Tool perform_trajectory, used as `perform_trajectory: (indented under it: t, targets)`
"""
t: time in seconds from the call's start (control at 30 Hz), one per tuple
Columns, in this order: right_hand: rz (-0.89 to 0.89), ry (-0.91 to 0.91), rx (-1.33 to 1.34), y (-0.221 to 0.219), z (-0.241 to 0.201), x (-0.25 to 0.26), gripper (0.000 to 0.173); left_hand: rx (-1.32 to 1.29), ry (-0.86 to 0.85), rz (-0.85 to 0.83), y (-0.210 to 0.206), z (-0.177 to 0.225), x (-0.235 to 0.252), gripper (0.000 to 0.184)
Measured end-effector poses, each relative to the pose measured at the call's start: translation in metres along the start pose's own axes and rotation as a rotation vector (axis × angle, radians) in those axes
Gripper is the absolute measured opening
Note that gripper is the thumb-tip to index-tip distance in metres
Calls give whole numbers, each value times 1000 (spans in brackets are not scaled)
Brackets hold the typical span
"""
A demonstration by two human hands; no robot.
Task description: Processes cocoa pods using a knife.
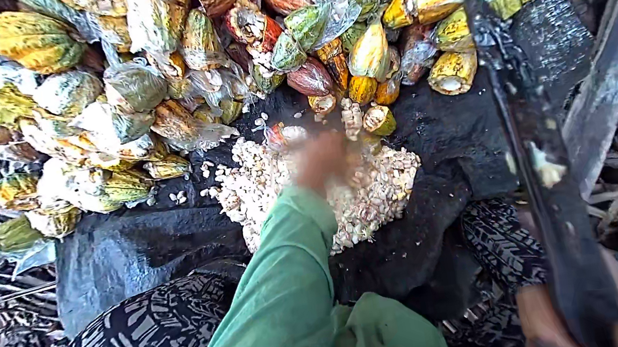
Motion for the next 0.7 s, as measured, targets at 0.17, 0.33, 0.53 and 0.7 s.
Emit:
perform_trajectory:
  t: [0.17,0.33,0.53,0.7]
  targets:
    - [20,135,119,-20,11,15,39,-35,-24,-33,0,1,-89,69]
    - [68,195,5,-52,29,35,41,-169,-16,-29,39,-2,-163,68]
    - [-186,414,-626,-103,65,49,56,-897,62,503,197,-80,-235,90]
    - [-369,762,-1258,-134,120,46,60,-1569,20,672,286,-133,-300,58]
Point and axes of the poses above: each hand's wrist, its own x-axis towards the middle knuckle, its own y-axis out of the back of the hand, z = x × y, the point moved 9 cm from there along x, towards the middle knuckle, and after that the axes turned 14 degrees about z, right-handed, at the moved point
